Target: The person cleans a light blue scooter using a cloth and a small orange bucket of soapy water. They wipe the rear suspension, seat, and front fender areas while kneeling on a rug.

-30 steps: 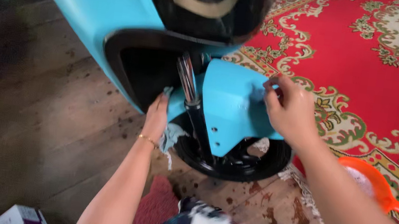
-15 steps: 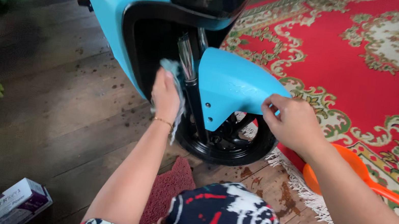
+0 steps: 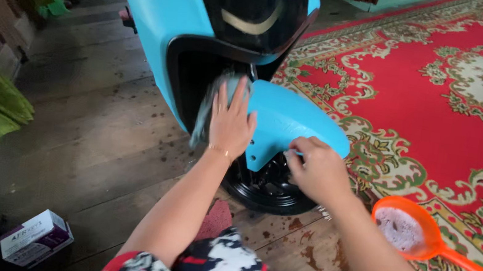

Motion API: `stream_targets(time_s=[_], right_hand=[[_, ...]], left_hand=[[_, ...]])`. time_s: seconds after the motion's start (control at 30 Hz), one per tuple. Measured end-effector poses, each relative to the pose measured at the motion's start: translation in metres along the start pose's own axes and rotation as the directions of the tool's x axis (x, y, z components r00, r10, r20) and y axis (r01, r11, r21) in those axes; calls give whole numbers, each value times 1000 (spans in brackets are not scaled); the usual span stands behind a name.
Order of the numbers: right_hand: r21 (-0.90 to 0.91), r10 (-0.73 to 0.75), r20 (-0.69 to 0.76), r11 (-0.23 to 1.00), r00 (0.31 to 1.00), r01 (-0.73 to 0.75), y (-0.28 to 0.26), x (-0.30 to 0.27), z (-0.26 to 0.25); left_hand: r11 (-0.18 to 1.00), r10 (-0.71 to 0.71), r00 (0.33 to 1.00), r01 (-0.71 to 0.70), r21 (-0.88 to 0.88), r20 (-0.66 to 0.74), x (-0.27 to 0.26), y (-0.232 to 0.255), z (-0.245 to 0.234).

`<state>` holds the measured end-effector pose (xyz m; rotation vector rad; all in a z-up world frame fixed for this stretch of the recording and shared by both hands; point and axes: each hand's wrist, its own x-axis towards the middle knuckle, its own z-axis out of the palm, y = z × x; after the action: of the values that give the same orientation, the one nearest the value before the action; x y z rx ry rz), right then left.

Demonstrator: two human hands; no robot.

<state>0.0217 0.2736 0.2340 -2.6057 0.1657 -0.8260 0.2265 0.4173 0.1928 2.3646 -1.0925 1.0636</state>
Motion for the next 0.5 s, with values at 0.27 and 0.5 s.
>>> stream_targets(time_s=[0.27,0.5], right_hand=[[-301,-53,-12,952,999,47,30,1,28],[-318,63,167,948,984,-7,43,-2,37]], left_hand=[[963,28,965,-95,251,260,-16,1,-28],[767,3,867,-322,555,499,59,-13,-22]])
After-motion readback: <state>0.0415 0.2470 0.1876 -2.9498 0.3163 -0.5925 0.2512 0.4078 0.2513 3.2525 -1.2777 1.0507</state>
